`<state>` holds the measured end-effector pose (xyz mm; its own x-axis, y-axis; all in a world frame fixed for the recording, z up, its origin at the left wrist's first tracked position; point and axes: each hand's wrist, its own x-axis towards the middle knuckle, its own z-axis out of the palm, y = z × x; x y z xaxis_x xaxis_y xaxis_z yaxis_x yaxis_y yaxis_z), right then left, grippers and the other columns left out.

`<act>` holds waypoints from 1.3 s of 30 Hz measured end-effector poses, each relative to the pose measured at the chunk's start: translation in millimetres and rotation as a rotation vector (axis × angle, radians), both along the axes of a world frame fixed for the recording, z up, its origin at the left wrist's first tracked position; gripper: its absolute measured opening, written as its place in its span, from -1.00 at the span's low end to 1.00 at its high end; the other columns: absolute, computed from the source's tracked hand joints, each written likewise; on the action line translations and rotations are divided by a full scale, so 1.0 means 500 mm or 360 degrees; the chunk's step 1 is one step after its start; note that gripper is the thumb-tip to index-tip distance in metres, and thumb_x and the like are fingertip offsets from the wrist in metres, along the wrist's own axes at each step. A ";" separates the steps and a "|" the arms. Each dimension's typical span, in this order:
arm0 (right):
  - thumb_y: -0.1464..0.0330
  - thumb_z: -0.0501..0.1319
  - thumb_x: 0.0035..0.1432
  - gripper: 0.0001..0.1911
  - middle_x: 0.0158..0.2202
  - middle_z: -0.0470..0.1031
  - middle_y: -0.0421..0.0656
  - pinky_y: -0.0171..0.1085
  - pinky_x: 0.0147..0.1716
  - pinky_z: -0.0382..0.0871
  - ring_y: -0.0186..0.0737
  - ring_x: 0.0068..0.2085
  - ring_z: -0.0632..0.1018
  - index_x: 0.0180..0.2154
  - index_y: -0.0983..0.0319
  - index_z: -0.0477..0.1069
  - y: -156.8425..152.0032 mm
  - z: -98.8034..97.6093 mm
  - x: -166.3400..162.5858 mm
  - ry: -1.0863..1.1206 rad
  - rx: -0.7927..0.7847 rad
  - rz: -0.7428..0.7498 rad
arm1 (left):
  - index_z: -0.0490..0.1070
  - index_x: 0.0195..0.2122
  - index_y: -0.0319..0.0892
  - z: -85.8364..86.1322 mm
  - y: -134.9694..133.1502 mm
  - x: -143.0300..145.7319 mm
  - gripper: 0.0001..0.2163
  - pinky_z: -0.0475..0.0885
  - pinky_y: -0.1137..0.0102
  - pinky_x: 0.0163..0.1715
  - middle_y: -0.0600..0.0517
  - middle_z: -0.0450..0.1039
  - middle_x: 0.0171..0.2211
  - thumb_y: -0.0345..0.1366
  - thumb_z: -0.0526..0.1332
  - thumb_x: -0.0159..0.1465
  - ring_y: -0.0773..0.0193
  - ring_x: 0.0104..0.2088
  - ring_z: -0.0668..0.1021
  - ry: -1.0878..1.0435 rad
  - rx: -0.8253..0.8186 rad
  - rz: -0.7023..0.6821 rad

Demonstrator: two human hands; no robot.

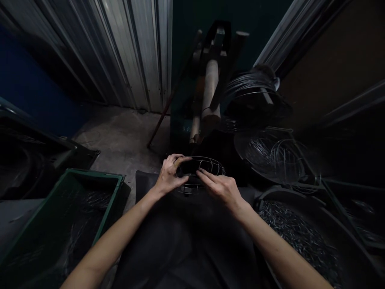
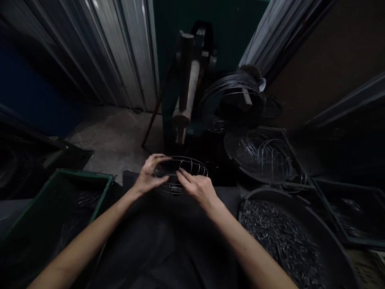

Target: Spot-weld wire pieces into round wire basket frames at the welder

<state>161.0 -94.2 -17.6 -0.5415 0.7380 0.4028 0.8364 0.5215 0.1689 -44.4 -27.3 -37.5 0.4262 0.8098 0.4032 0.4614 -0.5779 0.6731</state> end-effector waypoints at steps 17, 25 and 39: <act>0.58 0.09 0.19 -0.72 -0.05 0.53 -0.06 -0.40 -0.44 0.30 -0.48 -0.52 0.43 -0.14 0.29 0.51 0.052 0.037 -0.006 -0.0044 0.0543 0.0199 | 0.36 -0.03 -0.08 -0.001 0.044 0.007 -0.54 0.37 0.14 -0.02 -0.06 0.34 -0.08 -0.39 0.34 0.00 0.08 -0.03 0.44 -0.0154 0.0058 0.0111; 0.58 0.10 0.18 -0.69 -0.04 0.53 -0.08 -0.38 -0.43 0.29 -0.46 -0.50 0.44 -0.10 0.26 0.50 0.084 0.015 -0.003 -0.0049 0.0615 0.0203 | 0.36 -0.01 -0.05 -0.015 0.079 0.006 -0.51 0.35 0.14 -0.01 -0.05 0.33 -0.06 -0.42 0.32 0.00 0.07 0.00 0.41 -0.0124 0.0073 0.0134; 0.60 0.09 0.18 -0.70 -0.05 0.54 -0.05 -0.34 -0.44 0.26 -0.45 -0.50 0.42 -0.13 0.30 0.50 0.109 -0.003 -0.001 -0.0076 0.0668 0.0190 | 0.35 0.02 -0.03 -0.010 0.115 0.009 -0.49 0.32 0.16 -0.03 -0.03 0.32 -0.03 -0.42 0.33 0.00 0.08 -0.02 0.41 0.0036 0.0175 0.0082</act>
<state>160.6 -39.5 -19.0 -0.6381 0.4468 0.6270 0.7607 0.4918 0.4237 -40.0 30.3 -42.6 0.3951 0.7825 0.4813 0.5069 -0.6226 0.5961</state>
